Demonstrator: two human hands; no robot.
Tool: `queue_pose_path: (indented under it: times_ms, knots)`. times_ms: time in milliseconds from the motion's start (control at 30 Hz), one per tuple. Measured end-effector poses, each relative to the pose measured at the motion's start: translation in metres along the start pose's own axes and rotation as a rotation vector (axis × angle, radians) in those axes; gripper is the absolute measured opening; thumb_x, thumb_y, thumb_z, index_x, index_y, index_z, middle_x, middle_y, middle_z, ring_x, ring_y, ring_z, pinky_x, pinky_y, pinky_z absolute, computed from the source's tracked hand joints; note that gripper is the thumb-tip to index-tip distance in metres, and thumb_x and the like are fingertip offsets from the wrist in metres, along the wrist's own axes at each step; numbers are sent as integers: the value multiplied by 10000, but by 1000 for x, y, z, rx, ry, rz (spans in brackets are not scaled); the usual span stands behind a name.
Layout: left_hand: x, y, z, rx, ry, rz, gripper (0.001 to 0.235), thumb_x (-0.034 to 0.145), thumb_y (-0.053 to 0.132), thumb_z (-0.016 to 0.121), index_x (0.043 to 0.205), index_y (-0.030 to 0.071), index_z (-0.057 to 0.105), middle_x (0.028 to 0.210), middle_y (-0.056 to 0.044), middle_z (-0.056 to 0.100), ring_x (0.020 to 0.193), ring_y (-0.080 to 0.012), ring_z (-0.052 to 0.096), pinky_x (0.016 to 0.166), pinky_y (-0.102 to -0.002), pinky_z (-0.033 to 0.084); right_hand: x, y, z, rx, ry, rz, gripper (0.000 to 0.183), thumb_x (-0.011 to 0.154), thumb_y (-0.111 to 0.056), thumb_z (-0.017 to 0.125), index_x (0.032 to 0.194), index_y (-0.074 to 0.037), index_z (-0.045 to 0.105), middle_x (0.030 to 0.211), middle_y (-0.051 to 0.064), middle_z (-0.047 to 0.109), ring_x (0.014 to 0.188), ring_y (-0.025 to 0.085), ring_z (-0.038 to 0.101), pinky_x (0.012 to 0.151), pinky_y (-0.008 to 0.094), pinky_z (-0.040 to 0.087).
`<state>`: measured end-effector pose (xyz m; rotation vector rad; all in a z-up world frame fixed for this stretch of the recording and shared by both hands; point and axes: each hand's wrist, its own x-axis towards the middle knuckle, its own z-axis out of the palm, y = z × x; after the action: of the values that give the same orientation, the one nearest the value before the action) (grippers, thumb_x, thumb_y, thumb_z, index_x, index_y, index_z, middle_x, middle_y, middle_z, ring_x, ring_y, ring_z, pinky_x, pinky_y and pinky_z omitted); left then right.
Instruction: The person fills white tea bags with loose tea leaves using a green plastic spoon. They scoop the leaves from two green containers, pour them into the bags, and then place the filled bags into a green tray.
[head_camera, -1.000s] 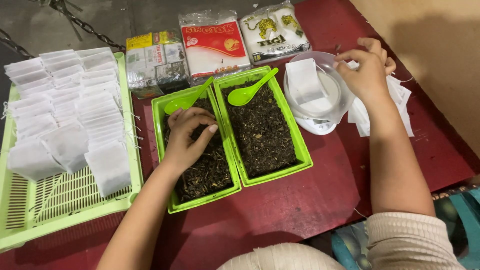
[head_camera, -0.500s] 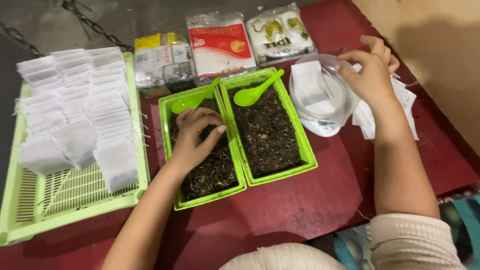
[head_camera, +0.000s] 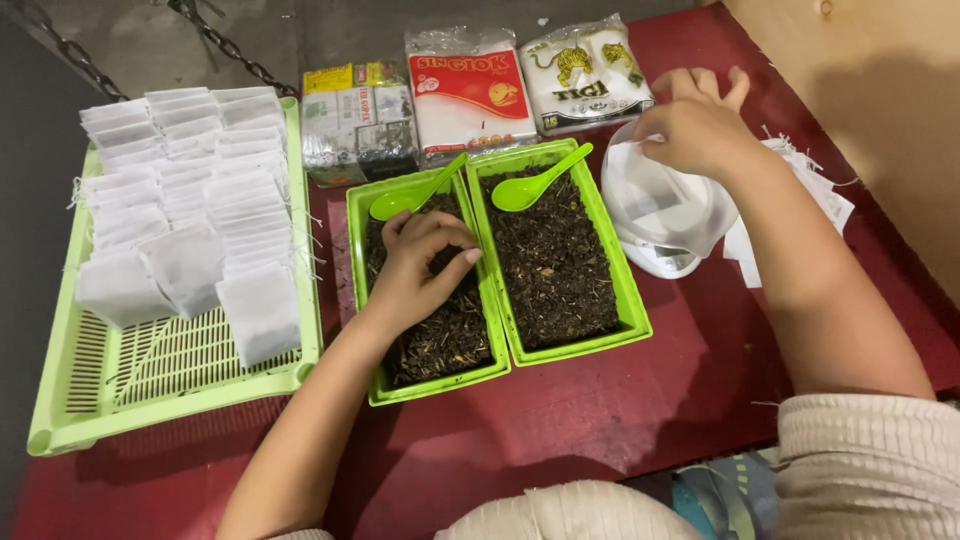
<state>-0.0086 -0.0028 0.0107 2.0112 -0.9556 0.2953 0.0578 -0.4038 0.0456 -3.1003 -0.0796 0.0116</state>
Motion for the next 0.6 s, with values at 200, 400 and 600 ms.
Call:
queue_pose_path:
  times_ms: [200,400,600]
  knots:
    - [3,4,-7,-65,-35,-45,86,993,278,660,964,210,704,1075,83,670,1079,-124,640,1066,-403,214,-40,-17,-42,-92,153,-81,172,873,-386,709,898,-261,825,1402,73,581,1363,337,422,1131,709,11]
    - [6,18,-24,-92,-95,-5,47,983,254,695,950,221,695,1086,99,681,1102,-112,639,1053,-394,228,-80,-49,-81,-66,339,-318,234,937,-436,748,879,-217,804,1272,15,627,1279,328,518,1176,681,65]
    - [6,47,-54,-84,-113,-88,226,970,298,694,1186,230,692,1265,49,622,1300,-170,555,1086,-398,179,-93,-121,-100,-37,410,-521,195,945,-374,733,896,-194,791,1284,-9,638,1260,369,547,1143,710,93]
